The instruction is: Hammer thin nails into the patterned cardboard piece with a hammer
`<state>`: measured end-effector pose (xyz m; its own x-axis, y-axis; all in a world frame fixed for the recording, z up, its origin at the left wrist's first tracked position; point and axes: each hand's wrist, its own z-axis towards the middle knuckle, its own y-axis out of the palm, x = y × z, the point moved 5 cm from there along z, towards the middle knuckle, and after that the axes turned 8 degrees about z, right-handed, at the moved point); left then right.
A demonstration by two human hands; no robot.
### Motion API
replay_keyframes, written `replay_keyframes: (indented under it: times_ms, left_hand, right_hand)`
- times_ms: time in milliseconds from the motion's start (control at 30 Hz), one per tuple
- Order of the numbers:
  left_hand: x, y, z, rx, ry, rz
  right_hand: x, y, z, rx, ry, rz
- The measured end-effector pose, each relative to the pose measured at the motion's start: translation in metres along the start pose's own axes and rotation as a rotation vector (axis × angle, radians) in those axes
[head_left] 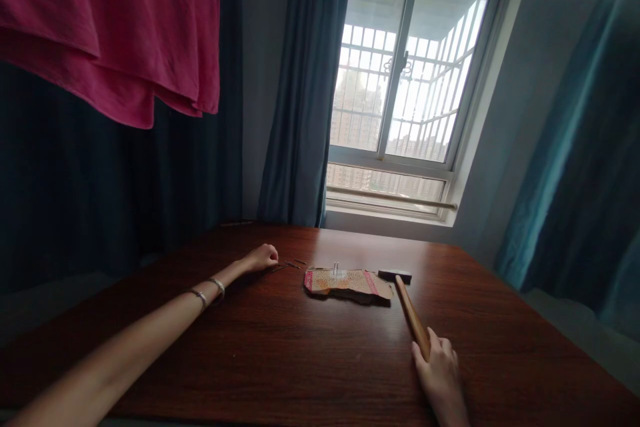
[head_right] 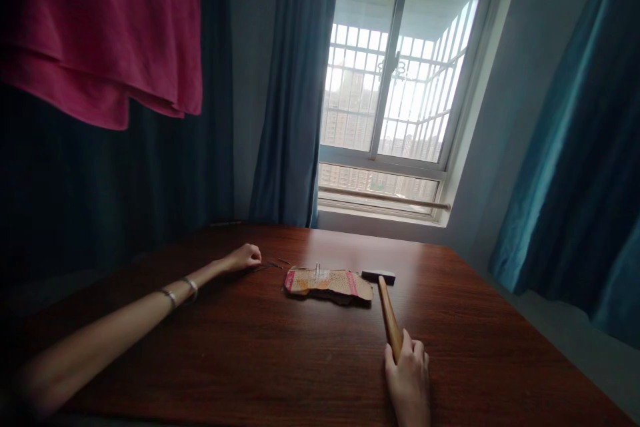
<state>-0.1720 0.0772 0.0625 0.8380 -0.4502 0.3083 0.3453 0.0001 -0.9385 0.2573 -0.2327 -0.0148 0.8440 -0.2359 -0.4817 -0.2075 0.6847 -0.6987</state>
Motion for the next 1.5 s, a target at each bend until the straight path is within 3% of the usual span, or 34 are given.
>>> replay_keyframes:
  times_ms: [133, 200, 300, 400, 567, 733, 900, 1233, 1433, 1500]
  left_hand:
    - [0.001, -0.007, 0.007, 0.083, 0.007, -0.098]
    - [0.011, -0.008, 0.010, 0.133, 0.005, -0.229]
    - [0.038, 0.000, 0.010, 0.196, -0.041, -0.494]
    - [0.076, 0.020, 0.004, 0.167, -0.070, -0.739]
    - [0.135, 0.047, -0.010, 0.075, -0.018, -0.951]
    - [0.169, 0.055, -0.021, 0.017, 0.051, -0.957]
    - [0.180, 0.058, -0.022, -0.004, 0.099, -0.953]
    - [0.174, 0.063, -0.013, 0.014, 0.129, -0.899]
    - [0.151, 0.068, 0.006, 0.249, -0.015, -0.912]
    - [0.144, 0.072, 0.013, 0.271, -0.048, -0.925]
  right_hand:
    - [-0.019, -0.021, 0.007, 0.232, -0.024, 0.167]
    - [-0.044, -0.028, 0.014, 0.243, -0.074, 0.351]
    - [-0.095, -0.025, 0.026, 0.030, -0.105, 0.681]
    - [-0.144, -0.016, 0.039, -0.102, -0.133, 0.858]
    - [-0.188, 0.018, 0.062, -0.287, -0.089, 0.997]
    - [-0.192, 0.049, 0.080, -0.318, -0.018, 1.049]
    - [-0.190, 0.061, 0.089, -0.353, 0.005, 1.101]
    - [-0.193, 0.076, 0.103, -0.410, -0.046, 1.137]
    - [-0.183, 0.103, 0.121, -0.365, -0.056, 1.058]
    - [-0.180, 0.114, 0.122, -0.364, -0.067, 1.022]
